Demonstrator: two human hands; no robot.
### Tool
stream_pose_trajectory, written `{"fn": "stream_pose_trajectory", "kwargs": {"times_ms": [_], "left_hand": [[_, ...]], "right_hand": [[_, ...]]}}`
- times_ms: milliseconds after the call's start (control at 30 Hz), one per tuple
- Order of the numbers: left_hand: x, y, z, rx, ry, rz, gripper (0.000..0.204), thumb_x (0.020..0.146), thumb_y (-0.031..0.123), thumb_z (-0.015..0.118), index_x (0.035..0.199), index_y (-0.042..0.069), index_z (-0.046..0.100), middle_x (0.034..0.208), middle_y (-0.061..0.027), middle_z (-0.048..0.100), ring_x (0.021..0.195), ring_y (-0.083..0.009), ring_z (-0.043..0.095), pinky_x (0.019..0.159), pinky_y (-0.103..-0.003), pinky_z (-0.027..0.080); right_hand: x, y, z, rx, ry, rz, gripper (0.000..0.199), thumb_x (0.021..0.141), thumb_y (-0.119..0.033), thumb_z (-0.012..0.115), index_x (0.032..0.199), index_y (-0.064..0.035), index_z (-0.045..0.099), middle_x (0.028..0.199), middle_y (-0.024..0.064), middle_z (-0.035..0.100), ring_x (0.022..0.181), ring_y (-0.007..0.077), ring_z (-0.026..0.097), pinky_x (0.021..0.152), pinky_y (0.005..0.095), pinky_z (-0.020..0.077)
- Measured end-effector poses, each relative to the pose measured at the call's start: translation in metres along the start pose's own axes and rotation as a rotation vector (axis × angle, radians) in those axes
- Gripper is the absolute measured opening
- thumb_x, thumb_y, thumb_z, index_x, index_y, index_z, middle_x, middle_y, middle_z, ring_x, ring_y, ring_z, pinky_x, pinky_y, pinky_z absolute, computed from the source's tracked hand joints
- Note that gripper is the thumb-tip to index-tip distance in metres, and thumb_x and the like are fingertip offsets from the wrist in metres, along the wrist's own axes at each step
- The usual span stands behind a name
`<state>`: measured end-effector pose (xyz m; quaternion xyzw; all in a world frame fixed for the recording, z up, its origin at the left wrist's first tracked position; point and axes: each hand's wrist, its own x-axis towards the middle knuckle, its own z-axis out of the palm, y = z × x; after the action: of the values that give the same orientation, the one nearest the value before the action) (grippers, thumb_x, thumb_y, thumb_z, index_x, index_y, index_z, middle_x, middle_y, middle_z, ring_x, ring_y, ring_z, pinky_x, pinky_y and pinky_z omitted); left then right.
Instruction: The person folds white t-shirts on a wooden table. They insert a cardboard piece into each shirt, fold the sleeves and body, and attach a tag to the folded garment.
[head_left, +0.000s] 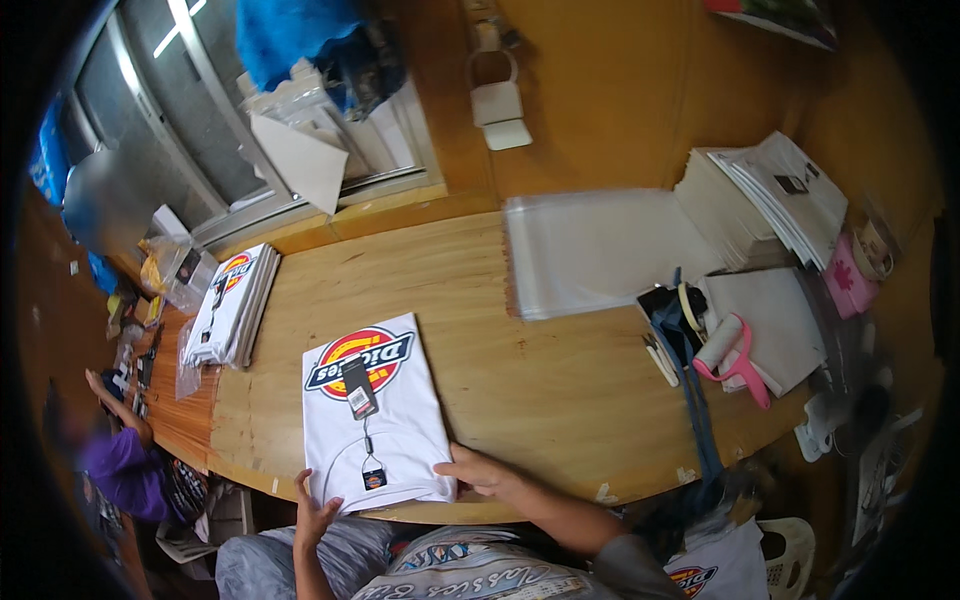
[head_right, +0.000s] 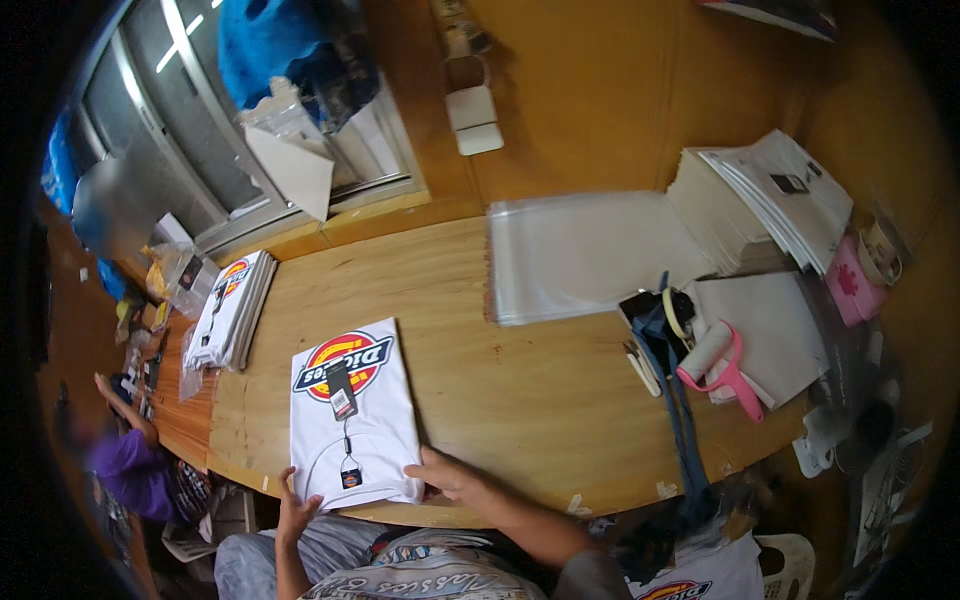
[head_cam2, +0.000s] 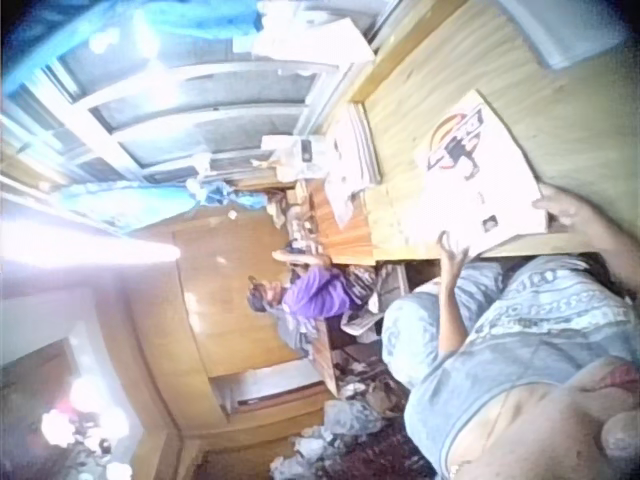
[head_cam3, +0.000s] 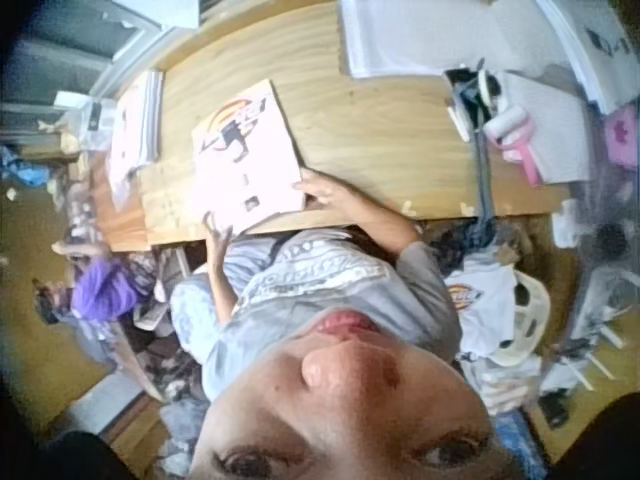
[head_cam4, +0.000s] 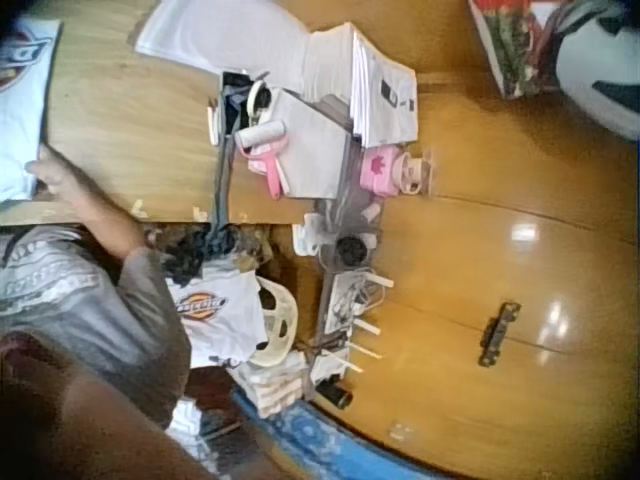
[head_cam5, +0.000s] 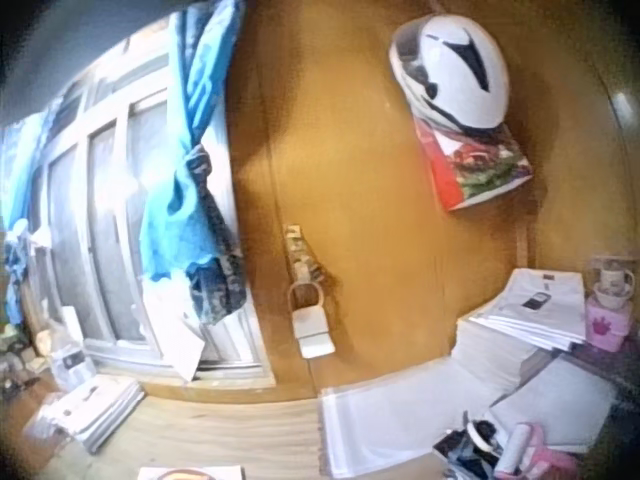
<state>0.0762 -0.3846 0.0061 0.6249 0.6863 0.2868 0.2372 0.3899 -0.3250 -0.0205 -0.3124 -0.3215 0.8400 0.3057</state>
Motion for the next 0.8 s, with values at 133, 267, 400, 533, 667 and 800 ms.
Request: {"fn": "stream_pose_trajectory", "kwargs": {"times_ms": [133,267,400,533,667,800], "left_hand": [[0.014,0.024,-0.037,-0.195,-0.135,-0.073,0.048,0.063,0.009,0.071,0.102,0.004,0.043,0.093,-0.0067,0.052,0.082,-0.0135,0.048,0.076,-0.026,0.038],[0.028,0.028,-0.071,-0.214,-0.097,0.059,0.027,0.061,0.01,0.073,0.078,0.002,0.054,0.077,-0.0038,0.056,0.076,-0.0102,0.05,0.067,-0.023,0.04],[0.052,0.009,-0.141,-0.177,0.106,0.151,0.025,0.057,0.014,0.076,0.067,0.003,0.055,0.069,-0.0037,0.055,0.067,-0.0111,0.051,0.062,-0.023,0.039],[0.119,-0.043,-0.23,-0.288,0.374,0.231,0.029,0.055,0.017,0.077,0.067,0.003,0.054,0.067,-0.0014,0.052,0.065,-0.0102,0.05,0.058,-0.021,0.04],[0.223,-0.082,-0.312,-0.378,0.552,0.362,0.023,0.061,0.011,0.071,0.074,0.002,0.053,0.073,0.0001,0.051,0.068,-0.0068,0.047,0.057,-0.019,0.04],[0.318,-0.134,-0.347,-0.522,0.531,0.326,0.022,0.062,0.007,0.069,0.079,0.003,0.054,0.077,0.001,0.052,0.07,-0.0063,0.047,0.058,-0.017,0.04]], "right_hand": [[0.003,0.005,-0.001,0.045,-0.057,0.128,0.056,0.077,-0.013,0.054,0.124,-0.012,0.024,0.09,0.0063,0.049,0.062,0.0125,0.051,0.039,0.0235,0.0412],[-0.001,-0.023,0.027,-0.018,-0.046,0.026,0.067,0.075,-0.013,0.057,0.128,-0.0136,0.016,0.091,0.0062,0.049,0.051,0.0093,0.047,0.035,0.0192,0.0362],[0.044,-0.071,0.096,-0.139,-0.115,0.035,0.067,0.077,-0.012,0.056,0.129,-0.0126,0.013,0.088,0.007,0.051,0.049,0.0093,0.049,0.035,0.0197,0.0378],[0.153,-0.115,0.172,-0.357,-0.184,-0.119,0.061,0.08,-0.014,0.055,0.126,-0.0078,0.015,0.08,0.0079,0.051,0.044,0.0098,0.048,0.034,0.0199,0.0371],[0.264,-0.158,0.249,-0.374,-0.242,-0.383,0.061,0.08,-0.018,0.052,0.127,-0.0078,0.014,0.081,0.0075,0.051,0.046,0.0097,0.047,0.035,0.02,0.0351],[0.365,-0.167,0.277,-0.258,-0.262,-0.429,0.057,0.081,-0.017,0.051,0.125,-0.0119,0.016,0.075,0.0078,0.053,0.042,0.0106,0.047,0.032,0.0213,0.0349]]}}
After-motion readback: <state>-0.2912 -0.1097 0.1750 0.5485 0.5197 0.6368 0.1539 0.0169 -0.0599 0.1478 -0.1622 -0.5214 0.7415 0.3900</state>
